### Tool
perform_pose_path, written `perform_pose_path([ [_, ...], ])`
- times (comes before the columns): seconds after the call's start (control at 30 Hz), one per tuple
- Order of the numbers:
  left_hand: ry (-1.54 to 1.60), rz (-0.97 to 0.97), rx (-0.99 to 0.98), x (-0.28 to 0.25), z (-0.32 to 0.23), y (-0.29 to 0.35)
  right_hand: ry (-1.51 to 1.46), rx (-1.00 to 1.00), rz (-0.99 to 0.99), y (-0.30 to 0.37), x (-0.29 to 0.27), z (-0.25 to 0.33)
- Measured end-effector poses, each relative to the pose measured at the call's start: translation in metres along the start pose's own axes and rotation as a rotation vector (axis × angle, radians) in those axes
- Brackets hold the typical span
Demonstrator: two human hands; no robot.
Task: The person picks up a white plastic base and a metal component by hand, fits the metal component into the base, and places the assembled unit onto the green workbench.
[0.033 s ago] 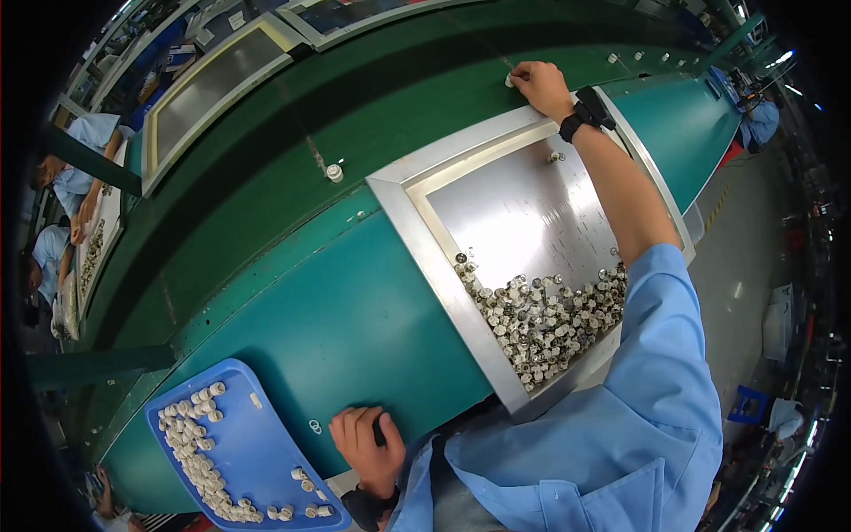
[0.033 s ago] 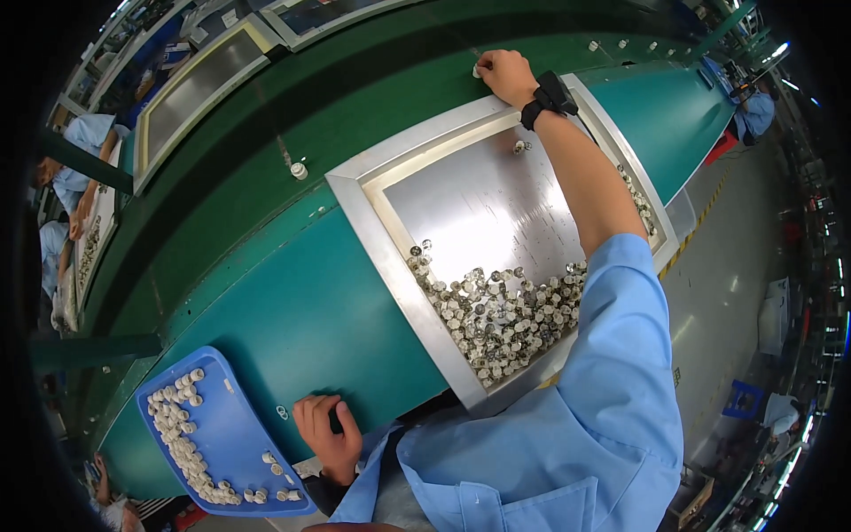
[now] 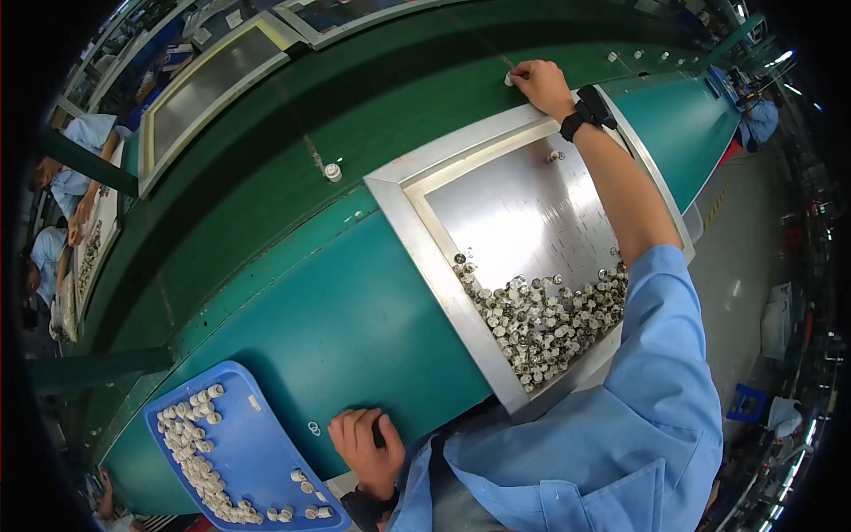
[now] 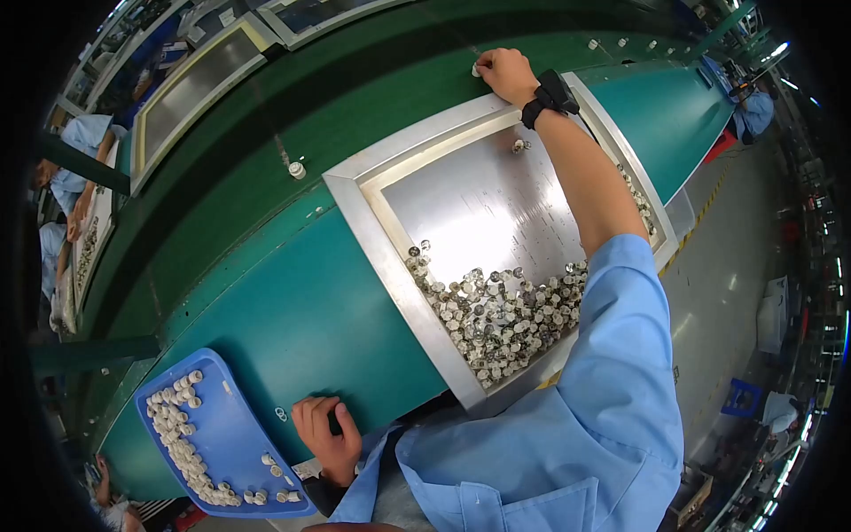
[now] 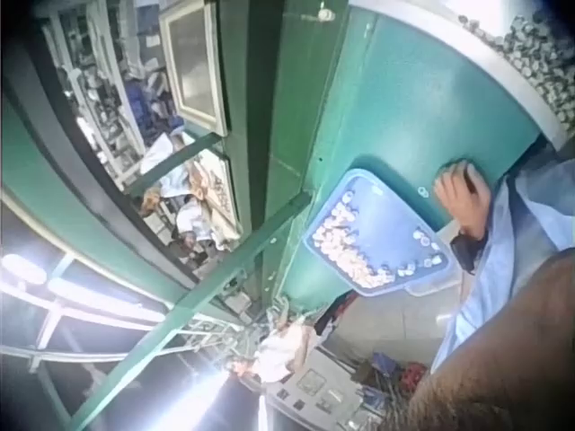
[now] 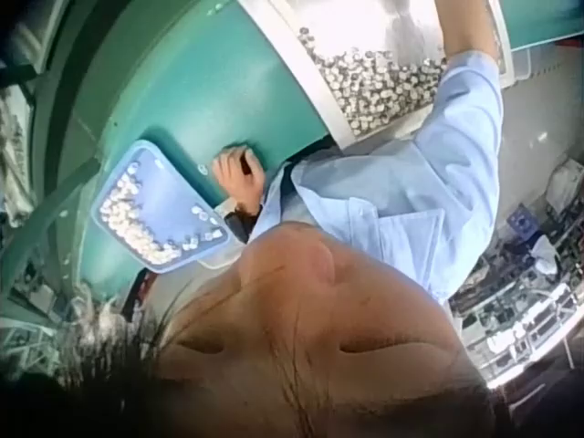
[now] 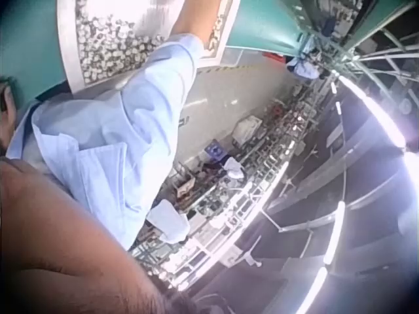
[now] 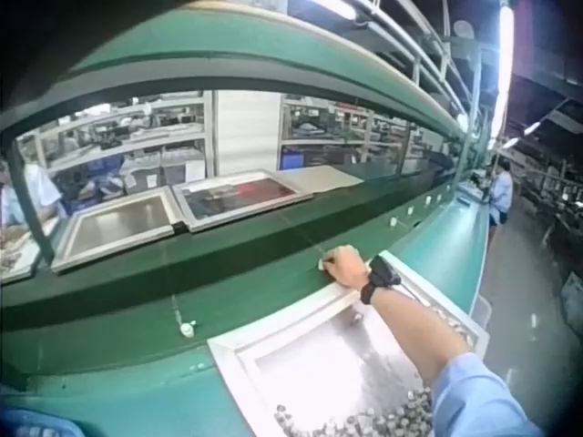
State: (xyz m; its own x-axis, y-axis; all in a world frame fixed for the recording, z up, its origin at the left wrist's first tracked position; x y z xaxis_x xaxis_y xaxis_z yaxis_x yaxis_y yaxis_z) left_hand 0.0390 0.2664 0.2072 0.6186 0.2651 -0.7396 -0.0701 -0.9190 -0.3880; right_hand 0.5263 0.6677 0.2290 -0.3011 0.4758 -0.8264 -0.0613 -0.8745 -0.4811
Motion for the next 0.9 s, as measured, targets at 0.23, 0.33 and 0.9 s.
perform_pose_path([
  [0.23, -0.044, 0.006, -0.023, 0.011, 0.012, -0.007, 0.06, -0.037, 0.062, -0.005, 0.026, -0.009],
  [0.33, -0.054, -0.01, -0.037, -0.003, 0.018, -0.002, 0.092, -0.064, 0.081, 0.0, 0.023, -0.002],
  [0.9, -0.297, -0.344, -0.122, -0.329, 0.082, 0.183, -0.237, -0.135, 0.01, 0.161, -0.059, 0.086],
])
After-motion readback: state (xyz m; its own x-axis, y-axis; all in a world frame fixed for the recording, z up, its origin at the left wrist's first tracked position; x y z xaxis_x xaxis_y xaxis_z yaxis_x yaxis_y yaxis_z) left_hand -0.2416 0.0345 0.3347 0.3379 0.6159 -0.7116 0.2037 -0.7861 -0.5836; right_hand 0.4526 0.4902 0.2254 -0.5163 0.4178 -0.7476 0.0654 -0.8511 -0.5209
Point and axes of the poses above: each hand's wrist, its own y-axis away from the middle knuckle, its own x-axis out of the palm, z = x × y, the point moved 8 cm from there along -y, towards the middle knuckle, and after that the axes turned 6 degrees about -z, right-handed, at the moved point
